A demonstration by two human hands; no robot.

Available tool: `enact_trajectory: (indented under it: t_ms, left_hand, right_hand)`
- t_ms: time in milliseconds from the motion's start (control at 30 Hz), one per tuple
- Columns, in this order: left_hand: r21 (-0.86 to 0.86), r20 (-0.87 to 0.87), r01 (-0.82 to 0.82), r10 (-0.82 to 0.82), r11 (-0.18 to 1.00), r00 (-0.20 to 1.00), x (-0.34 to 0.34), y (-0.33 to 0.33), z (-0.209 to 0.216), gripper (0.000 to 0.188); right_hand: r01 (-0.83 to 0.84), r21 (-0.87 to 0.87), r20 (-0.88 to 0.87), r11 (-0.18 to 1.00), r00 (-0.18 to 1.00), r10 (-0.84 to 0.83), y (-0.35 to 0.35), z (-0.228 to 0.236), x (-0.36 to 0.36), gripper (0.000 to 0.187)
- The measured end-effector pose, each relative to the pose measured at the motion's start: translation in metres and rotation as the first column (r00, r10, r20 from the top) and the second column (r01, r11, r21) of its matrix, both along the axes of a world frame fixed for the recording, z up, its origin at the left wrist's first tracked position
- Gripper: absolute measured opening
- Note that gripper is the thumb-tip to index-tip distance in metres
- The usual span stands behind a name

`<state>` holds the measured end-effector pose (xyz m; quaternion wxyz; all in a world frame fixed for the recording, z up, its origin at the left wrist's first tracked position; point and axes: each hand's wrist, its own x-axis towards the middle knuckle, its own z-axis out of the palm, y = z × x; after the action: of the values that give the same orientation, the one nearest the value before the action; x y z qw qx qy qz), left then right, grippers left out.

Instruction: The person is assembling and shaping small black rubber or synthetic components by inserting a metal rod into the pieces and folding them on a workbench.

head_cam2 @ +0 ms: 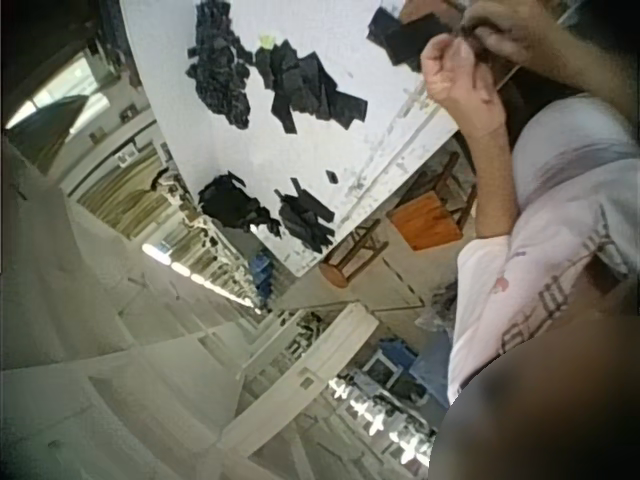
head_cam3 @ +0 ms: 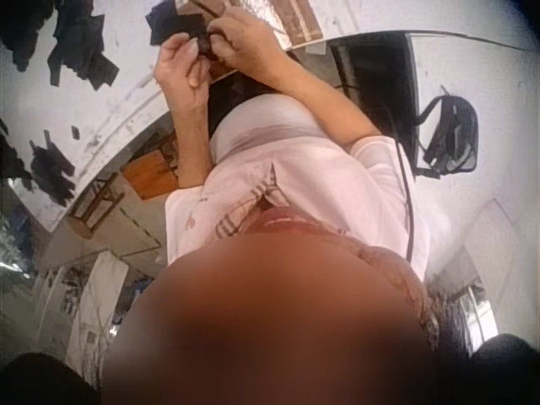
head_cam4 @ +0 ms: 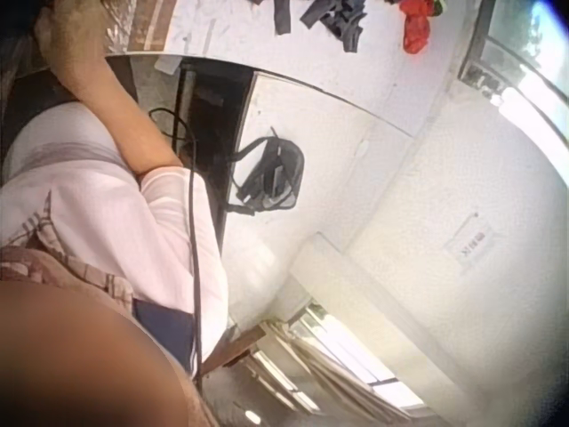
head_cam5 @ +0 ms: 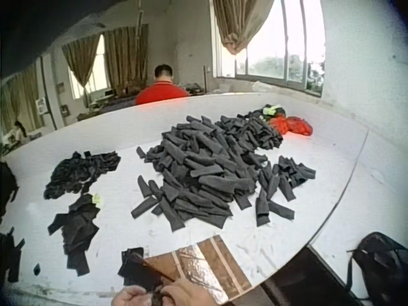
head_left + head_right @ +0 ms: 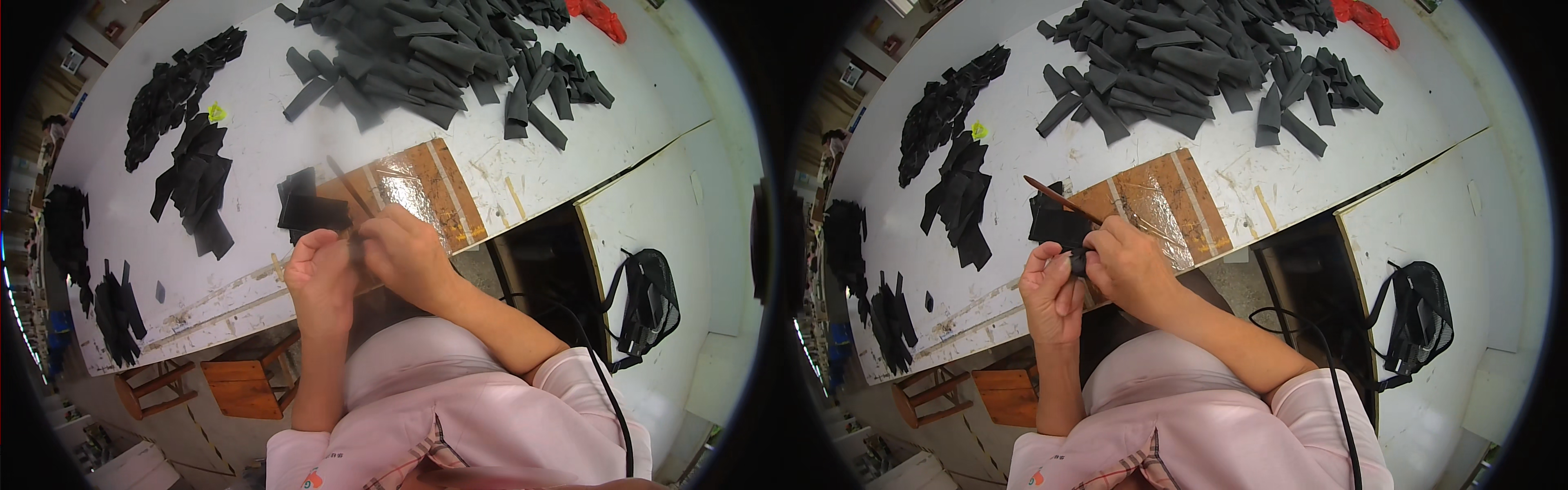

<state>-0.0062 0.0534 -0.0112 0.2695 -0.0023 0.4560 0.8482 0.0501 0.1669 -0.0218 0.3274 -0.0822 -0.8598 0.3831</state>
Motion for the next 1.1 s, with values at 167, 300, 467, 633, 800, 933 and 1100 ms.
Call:
enact_trajectory:
  t_ms: [167, 300, 467, 633, 800, 933, 1100]
  left_hand:
    - [0.03, 0.024, 0.257, -0.258, 0.966, 0.966, 0.001, -0.007, 0.012, 0.019]
    - [-0.399, -0.404, -0.048, -0.129, 0.916, 0.906, 0.009, 0.001, 0.0, 0.014]
    - [-0.401, -0.603, -0.364, 0.057, 0.841, 0.795, 0.015, 0.007, -0.009, 0.009]
    - [-0.084, -0.143, -0.017, 0.005, 0.996, 0.99, 0.002, -0.005, -0.005, 0.014]
    - [0.603, 0.131, 0.28, -0.439, 0.747, 0.889, 0.006, -0.016, 0.009, 0.038]
    - [0.292, -0.086, 0.395, -0.387, 0.871, 0.918, 0.005, -0.019, 0.029, 0.049]
    - [-0.376, -0.316, -0.049, -0.078, 0.926, 0.946, 0.017, -0.008, 0.022, 0.024]
  right_hand:
    - [-0.116, -0.925, 0.013, 0.361, 0.942, 0.334, 0.009, 0.008, 0.008, 0.007]
    - [-0.085, -0.939, -0.198, -0.334, 0.926, 0.321, 0.0, 0.001, 0.007, 0.007]
    - [-0.164, -0.972, -0.225, -0.17, 0.861, 0.456, -0.002, -0.001, 0.001, 0.016]
    - [-0.11, -0.99, -0.058, 0.082, 0.877, 0.477, 0.007, -0.004, 0.003, 0.011]
    - [-0.315, -0.948, -0.288, -0.042, 0.796, 0.532, 0.002, 0.004, 0.01, 0.012]
    - [-0.346, -0.937, -0.273, 0.057, 0.821, 0.502, 0.004, 0.024, 0.01, 0.012]
    - [-0.305, -0.378, -0.201, 0.874, 0.949, 0.243, -0.006, 0.013, 0.002, 0.012]
